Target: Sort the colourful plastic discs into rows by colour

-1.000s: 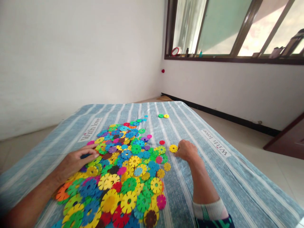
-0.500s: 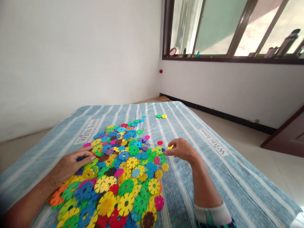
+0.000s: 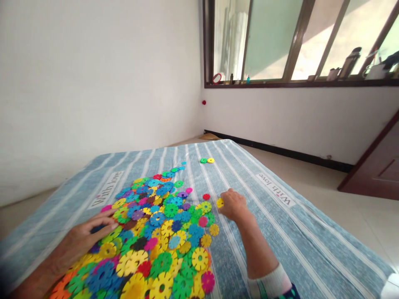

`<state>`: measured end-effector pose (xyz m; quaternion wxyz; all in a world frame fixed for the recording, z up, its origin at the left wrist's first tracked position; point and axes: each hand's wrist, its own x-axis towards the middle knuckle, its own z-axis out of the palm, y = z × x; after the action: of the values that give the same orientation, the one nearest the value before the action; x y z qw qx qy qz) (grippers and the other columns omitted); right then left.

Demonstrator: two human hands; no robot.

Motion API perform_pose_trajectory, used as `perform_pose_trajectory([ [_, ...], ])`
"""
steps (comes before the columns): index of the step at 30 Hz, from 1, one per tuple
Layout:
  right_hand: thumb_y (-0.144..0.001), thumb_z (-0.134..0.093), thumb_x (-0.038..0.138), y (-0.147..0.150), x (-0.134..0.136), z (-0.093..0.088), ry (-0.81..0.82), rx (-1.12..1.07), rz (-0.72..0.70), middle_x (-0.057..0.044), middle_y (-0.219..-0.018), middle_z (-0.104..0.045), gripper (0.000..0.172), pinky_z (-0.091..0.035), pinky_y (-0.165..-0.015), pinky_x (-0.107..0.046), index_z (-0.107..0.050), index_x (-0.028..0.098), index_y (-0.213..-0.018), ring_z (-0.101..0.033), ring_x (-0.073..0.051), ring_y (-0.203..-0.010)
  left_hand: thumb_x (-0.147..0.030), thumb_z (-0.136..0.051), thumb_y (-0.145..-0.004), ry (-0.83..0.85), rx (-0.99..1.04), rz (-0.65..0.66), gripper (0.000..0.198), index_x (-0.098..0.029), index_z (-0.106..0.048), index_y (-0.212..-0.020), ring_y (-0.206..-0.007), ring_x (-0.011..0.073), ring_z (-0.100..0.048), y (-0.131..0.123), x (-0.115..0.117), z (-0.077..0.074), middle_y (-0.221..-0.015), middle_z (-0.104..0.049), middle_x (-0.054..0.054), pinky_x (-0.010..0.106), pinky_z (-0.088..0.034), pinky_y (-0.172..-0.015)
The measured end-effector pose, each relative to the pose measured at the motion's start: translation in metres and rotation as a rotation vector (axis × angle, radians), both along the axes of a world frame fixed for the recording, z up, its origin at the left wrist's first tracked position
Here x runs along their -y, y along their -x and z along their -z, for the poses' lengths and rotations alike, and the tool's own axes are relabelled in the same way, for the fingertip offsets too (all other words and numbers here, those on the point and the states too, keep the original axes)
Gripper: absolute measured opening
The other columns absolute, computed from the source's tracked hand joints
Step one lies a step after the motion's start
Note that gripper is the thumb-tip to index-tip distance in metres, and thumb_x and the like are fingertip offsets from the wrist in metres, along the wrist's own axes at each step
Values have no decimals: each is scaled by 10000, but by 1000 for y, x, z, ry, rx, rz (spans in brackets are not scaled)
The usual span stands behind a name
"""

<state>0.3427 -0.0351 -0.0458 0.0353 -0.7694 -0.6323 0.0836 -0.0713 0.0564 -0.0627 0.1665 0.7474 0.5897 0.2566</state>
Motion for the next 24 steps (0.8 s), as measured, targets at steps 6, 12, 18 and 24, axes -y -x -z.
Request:
perform_pose_trajectory([
  [6,-663,-722,297,1,-14,-7,58,48,-64,-131,-1089,-667,374,-459,-784,-330,-705,204,-1024,-631,-283,-1007,-676,-539,-647,9,10,-33,444,-269,-718,-659,-1180,338,-575,-3,5,-5,-1230,-666,42,435,-462,-994],
  [12,-604,-755,209,6,-26,-15,92,66,-122,-124,-1037,-708,404,-476,-743,-326,-716,210,-1006,-653,-299,-977,-709,-550,-559,19,18,-47,454,-288,-715,-591,-1151,357,-593,-7,4,-9,-1227,-671,50,455,-376,-1063],
  [18,-656,-595,116,10,-21,-9,29,69,-174,-148,-966,-715,273,-452,-690,-299,-721,159,-894,-664,-281,-914,-660,-526,-649,-16,13,-24,403,-304,-713,-626,-1171,333,-585,3,-1,5,-1197,-688,31,445,-386,-1058],
  [24,-630,-608,166,-4,-42,-2,-49,2,-170,-68,-881,-719,255,-396,-618,-238,-712,196,-860,-656,-217,-825,-656,-532,-618,-20,18,-38,354,-348,-701,-584,-1131,340,-611,7,-5,11,-1124,-719,-8,433,-425,-1033],
])
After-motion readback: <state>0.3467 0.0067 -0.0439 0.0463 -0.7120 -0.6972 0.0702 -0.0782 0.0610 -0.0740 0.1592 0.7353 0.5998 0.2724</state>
